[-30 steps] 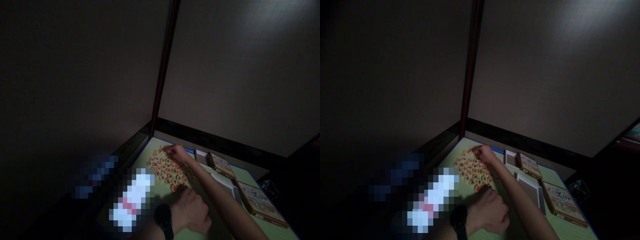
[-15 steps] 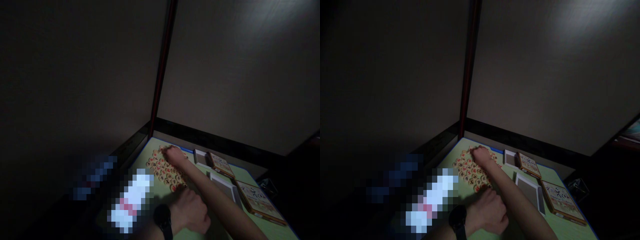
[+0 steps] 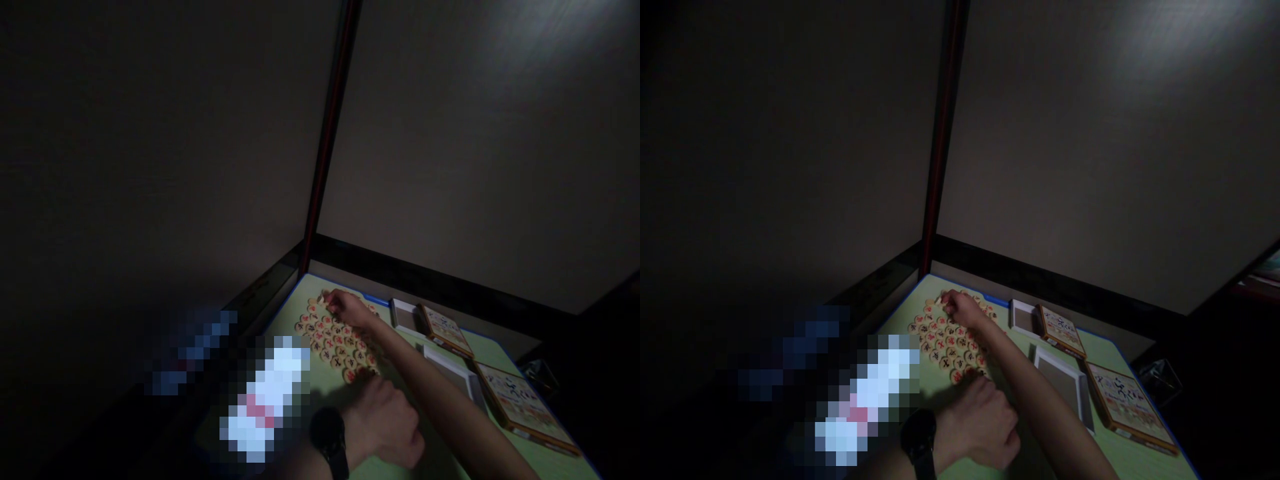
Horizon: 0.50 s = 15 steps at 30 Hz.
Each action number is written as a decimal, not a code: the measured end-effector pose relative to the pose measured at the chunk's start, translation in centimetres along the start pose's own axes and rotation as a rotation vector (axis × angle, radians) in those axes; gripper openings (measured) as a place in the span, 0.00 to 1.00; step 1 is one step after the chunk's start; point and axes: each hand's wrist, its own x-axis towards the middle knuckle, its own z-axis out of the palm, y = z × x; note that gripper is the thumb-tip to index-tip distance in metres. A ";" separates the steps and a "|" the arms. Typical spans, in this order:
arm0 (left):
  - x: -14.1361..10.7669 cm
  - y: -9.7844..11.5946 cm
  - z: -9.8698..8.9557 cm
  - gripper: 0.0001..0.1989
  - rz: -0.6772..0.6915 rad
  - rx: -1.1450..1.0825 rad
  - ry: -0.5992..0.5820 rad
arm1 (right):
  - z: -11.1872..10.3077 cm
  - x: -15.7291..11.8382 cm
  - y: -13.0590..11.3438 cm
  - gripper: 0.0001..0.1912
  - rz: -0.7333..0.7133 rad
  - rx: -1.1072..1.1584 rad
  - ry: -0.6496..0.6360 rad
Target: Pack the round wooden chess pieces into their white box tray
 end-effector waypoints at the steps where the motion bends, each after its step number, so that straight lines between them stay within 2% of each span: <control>1: 0.0 0.0 0.0 0.21 -0.003 -0.009 -0.004 | 0.1 0.0 0.2 0.20 0.003 0.030 0.005; 5: 0.0 0.0 0.2 0.22 -0.014 -0.027 0.003 | 0.0 0.3 0.4 0.23 0.009 0.097 0.020; 10: -0.1 0.0 0.2 0.22 -0.026 -0.005 0.000 | 0.0 0.6 0.1 0.11 0.009 0.079 0.010; 15: -0.1 0.0 -0.1 0.23 -0.010 0.005 -0.028 | -0.2 0.6 -0.8 0.09 -0.004 -0.025 -0.034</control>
